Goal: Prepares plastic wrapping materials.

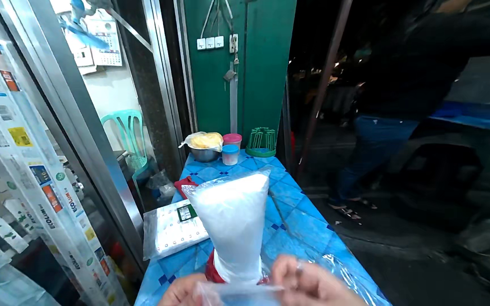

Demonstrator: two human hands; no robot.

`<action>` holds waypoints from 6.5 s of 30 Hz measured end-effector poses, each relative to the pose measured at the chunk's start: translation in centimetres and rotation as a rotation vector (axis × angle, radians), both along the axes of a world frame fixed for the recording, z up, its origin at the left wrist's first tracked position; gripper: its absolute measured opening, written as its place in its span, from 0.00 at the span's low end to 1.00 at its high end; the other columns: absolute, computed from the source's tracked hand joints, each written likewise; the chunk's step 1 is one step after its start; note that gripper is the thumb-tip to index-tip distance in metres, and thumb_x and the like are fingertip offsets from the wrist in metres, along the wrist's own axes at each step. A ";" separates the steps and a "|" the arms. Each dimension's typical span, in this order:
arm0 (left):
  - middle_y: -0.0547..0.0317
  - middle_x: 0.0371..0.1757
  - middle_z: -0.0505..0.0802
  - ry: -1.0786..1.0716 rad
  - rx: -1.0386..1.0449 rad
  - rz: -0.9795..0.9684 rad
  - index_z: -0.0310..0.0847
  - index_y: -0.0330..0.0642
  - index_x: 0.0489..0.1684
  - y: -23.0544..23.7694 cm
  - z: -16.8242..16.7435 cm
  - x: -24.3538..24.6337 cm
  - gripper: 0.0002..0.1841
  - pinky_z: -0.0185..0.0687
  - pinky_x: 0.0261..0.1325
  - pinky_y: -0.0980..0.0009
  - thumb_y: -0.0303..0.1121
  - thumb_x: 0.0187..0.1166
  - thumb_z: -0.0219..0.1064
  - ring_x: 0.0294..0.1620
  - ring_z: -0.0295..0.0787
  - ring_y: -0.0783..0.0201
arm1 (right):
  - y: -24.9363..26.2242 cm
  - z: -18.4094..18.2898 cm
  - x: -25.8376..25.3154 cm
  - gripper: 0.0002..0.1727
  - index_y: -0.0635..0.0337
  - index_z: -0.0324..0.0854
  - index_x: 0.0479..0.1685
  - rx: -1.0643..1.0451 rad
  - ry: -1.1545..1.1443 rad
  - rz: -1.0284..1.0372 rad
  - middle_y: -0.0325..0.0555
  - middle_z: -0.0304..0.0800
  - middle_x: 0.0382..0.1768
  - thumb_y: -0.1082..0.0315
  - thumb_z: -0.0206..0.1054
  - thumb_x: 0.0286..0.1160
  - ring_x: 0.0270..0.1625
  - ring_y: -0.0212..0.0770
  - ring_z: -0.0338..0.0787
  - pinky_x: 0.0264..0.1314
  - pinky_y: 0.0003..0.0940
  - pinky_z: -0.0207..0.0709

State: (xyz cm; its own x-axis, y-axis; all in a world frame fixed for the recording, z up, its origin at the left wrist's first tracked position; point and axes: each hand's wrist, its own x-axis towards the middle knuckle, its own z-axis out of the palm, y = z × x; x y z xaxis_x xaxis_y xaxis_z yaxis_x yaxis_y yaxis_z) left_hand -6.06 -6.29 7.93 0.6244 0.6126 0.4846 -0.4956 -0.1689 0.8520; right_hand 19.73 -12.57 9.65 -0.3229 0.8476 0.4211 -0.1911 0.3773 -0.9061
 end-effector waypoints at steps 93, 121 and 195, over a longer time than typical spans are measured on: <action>0.33 0.76 0.81 0.777 0.026 0.558 0.72 0.25 0.76 6.3 -10.6 5.9 0.21 0.66 0.85 0.58 0.28 0.90 0.49 0.80 0.76 0.49 | 6.2 -15.1 -3.3 0.24 0.81 0.75 0.70 -0.124 -0.434 -1.019 0.75 0.84 0.56 0.72 0.49 0.83 0.59 0.63 0.86 0.68 0.53 0.78; 0.34 0.60 0.87 1.086 -0.537 0.891 0.78 0.28 0.67 14.3 -9.0 -2.6 0.24 0.81 0.62 0.52 0.41 0.84 0.69 0.57 0.87 0.47 | 6.7 -16.4 -4.2 0.55 0.83 0.69 0.74 0.086 -0.529 -1.118 0.83 0.76 0.68 0.52 0.87 0.46 0.70 0.76 0.79 0.74 0.62 0.74; 0.31 0.63 0.87 1.289 -0.152 1.161 0.79 0.25 0.66 4.1 -7.4 -3.7 0.19 0.75 0.74 0.51 0.28 0.82 0.67 0.67 0.84 0.39 | 9.7 -6.3 -16.7 0.23 0.68 0.76 0.77 -0.063 -1.300 -0.183 0.63 0.58 0.90 0.69 0.55 0.87 0.90 0.65 0.59 0.88 0.62 0.54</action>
State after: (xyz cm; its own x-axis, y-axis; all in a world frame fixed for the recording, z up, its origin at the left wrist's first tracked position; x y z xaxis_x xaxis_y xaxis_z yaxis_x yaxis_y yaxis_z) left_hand -9.75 -2.15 0.55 -0.2286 0.9731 -0.0272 0.7668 0.1972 0.6108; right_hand 3.05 -2.87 3.36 -0.3388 0.9288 -0.1499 0.8778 0.2547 -0.4058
